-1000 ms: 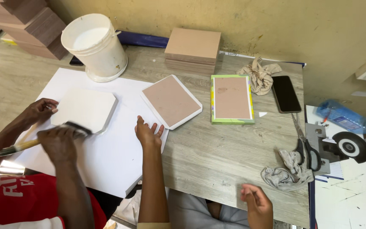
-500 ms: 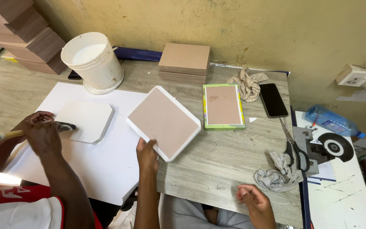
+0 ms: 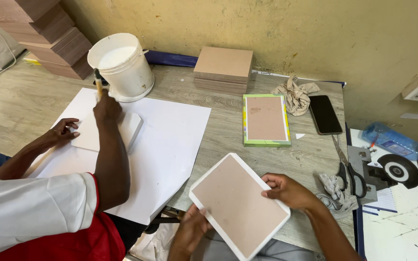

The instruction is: The person assembles books by applying glue to the edges of cardboard covers and attaching them to stacks of paper. They use a brush to spread the adhesive and press the components together, stacking the finished books on the table.

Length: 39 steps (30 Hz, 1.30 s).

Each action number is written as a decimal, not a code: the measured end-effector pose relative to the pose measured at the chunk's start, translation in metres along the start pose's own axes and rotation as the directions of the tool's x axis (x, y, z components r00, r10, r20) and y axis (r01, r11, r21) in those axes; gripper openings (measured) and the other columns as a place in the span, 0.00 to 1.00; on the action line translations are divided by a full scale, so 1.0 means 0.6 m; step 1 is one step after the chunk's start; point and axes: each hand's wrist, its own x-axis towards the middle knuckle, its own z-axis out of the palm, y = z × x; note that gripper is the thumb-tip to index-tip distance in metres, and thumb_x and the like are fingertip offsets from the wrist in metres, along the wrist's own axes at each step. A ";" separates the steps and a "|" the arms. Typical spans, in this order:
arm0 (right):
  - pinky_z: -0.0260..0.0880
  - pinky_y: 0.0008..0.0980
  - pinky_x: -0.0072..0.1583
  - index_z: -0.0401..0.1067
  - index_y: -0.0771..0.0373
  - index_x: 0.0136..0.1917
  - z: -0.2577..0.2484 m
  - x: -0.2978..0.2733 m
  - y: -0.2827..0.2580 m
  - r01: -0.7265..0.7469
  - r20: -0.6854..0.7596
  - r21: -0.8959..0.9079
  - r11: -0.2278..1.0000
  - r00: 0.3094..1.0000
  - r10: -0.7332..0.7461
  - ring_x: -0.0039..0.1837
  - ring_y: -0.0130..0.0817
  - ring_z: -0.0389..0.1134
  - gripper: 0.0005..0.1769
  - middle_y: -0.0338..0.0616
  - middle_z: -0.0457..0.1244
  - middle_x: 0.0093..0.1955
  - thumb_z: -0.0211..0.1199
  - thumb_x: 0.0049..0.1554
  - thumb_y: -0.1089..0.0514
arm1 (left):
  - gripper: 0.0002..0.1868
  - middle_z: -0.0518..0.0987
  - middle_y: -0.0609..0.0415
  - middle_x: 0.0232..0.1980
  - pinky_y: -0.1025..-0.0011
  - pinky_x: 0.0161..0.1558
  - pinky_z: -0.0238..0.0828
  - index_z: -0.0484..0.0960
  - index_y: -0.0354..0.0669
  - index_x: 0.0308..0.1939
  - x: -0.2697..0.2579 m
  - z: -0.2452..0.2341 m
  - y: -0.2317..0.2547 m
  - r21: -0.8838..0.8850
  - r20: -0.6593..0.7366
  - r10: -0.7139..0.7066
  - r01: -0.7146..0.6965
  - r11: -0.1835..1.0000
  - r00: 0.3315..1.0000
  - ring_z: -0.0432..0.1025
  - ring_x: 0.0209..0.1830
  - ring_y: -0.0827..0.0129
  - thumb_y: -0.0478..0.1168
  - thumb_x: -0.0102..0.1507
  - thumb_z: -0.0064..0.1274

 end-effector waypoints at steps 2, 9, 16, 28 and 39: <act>0.76 0.35 0.49 0.80 0.66 0.58 -0.034 0.019 0.019 0.029 0.097 0.015 0.999 0.995 -0.030 0.47 0.38 0.77 0.11 0.49 0.78 0.52 0.69 0.61 0.67 | 0.28 0.83 0.42 0.56 0.63 0.46 0.75 0.78 0.33 0.66 0.015 0.022 0.073 0.043 0.180 0.042 -0.051 0.998 0.983 0.78 0.49 0.58 0.42 0.64 0.60; 0.75 0.25 0.45 0.84 0.60 0.55 -0.065 0.088 -0.014 0.174 0.231 -0.420 0.891 0.970 -0.080 0.42 0.26 0.72 0.15 0.40 0.74 0.42 0.68 0.54 0.64 | 0.31 0.86 0.57 0.47 0.83 0.29 0.81 0.77 0.39 0.71 0.142 0.148 0.172 0.775 0.402 -0.320 -0.133 0.618 0.858 0.80 0.35 0.76 0.34 0.63 0.65; 0.77 0.45 0.62 0.81 0.53 0.60 -0.062 0.112 0.012 0.166 0.138 -0.655 0.737 0.985 -0.099 0.62 0.47 0.78 0.17 0.49 0.77 0.57 0.71 0.58 0.53 | 0.30 0.85 0.39 0.59 0.52 0.57 0.77 0.86 0.59 0.65 0.248 0.175 0.131 0.948 0.260 -0.320 -0.304 -0.097 0.911 0.80 0.61 0.44 0.38 0.58 0.61; 0.66 0.53 0.73 0.70 0.59 0.72 -0.081 0.127 0.025 -0.072 -0.235 -0.858 0.509 0.936 -0.262 0.72 0.52 0.68 0.33 0.49 0.68 0.64 0.73 0.57 0.46 | 0.22 0.84 0.49 0.63 0.57 0.66 0.73 0.86 0.54 0.64 0.301 0.194 0.146 0.971 0.237 0.070 -0.238 0.005 0.969 0.76 0.67 0.50 0.34 0.67 0.54; 0.54 0.52 0.82 0.72 0.68 0.74 0.042 0.116 0.150 -0.156 -0.273 -0.962 0.225 0.615 -0.739 0.76 0.51 0.64 0.29 0.53 0.65 0.66 0.51 0.71 0.44 | 0.35 0.72 0.31 0.78 0.46 0.83 0.45 0.79 0.34 0.71 0.181 0.286 -0.059 0.807 0.545 0.397 -0.334 -0.487 0.738 0.60 0.82 0.36 0.45 0.61 0.61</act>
